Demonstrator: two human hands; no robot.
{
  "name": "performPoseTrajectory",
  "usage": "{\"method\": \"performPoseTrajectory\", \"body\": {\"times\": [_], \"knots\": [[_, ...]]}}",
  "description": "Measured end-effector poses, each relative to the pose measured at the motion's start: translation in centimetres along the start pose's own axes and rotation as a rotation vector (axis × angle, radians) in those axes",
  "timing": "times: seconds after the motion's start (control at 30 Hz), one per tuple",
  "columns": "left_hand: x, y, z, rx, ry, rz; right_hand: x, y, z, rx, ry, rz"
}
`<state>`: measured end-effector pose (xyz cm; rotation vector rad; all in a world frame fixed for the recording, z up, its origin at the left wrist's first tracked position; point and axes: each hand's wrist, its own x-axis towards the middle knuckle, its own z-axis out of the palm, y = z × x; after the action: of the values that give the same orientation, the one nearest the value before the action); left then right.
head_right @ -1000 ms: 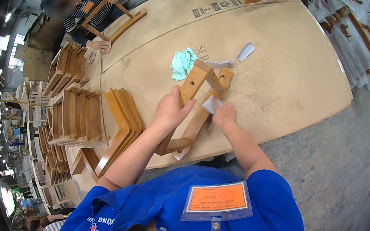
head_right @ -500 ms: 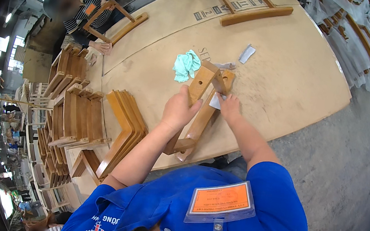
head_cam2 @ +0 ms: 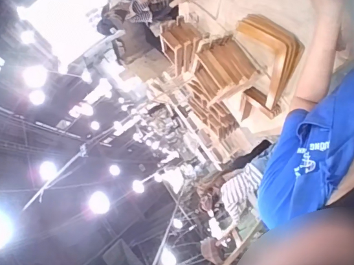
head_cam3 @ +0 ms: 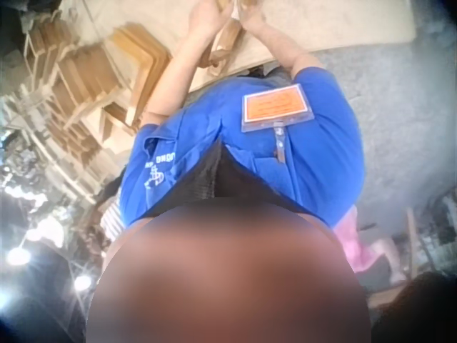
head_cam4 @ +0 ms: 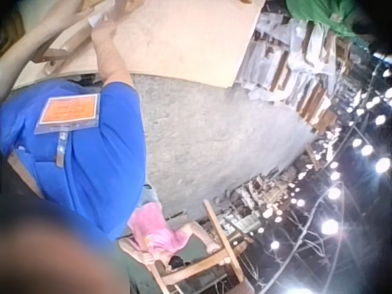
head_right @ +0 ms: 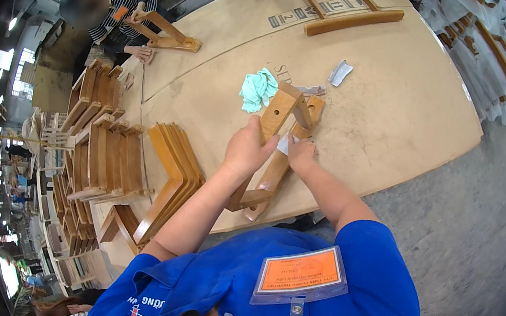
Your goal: The person wipes wooden chair frames with a white cloth on a large work table. They handle multiple frames one at a time, turning them over and wiping different sides before placing them aside. Other workers are visible in the background performing similar tasks.
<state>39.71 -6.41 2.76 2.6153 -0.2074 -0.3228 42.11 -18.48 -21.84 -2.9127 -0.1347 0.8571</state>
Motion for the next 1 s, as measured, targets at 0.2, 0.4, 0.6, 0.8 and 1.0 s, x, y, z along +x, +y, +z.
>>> {"method": "performPoseTrajectory", "body": {"times": [0.2, 0.4, 0.6, 0.8, 1.0], "knots": [[0.2, -0.5, 0.0, 0.007, 0.020, 0.009, -1.2, -1.0, -0.7, 0.117, 0.218, 0.203], [0.6, -1.3, -0.5, -0.009, -0.006, 0.012, -1.6, 1.3, -0.4, -0.091, 0.047, -0.158], [1.0, -2.1, -1.1, -0.040, -0.026, -0.032, -2.1, 2.3, 2.1, 0.005, 0.237, -0.143], [1.6, -4.8, -0.1, -0.388, -0.129, 0.088, -6.7, -1.3, 4.8, 0.109, -0.469, -0.592], [-1.1, -6.5, -0.7, -0.430, -0.146, 0.057, -5.1, 8.2, 0.3, 0.632, -0.311, -0.574]]}}
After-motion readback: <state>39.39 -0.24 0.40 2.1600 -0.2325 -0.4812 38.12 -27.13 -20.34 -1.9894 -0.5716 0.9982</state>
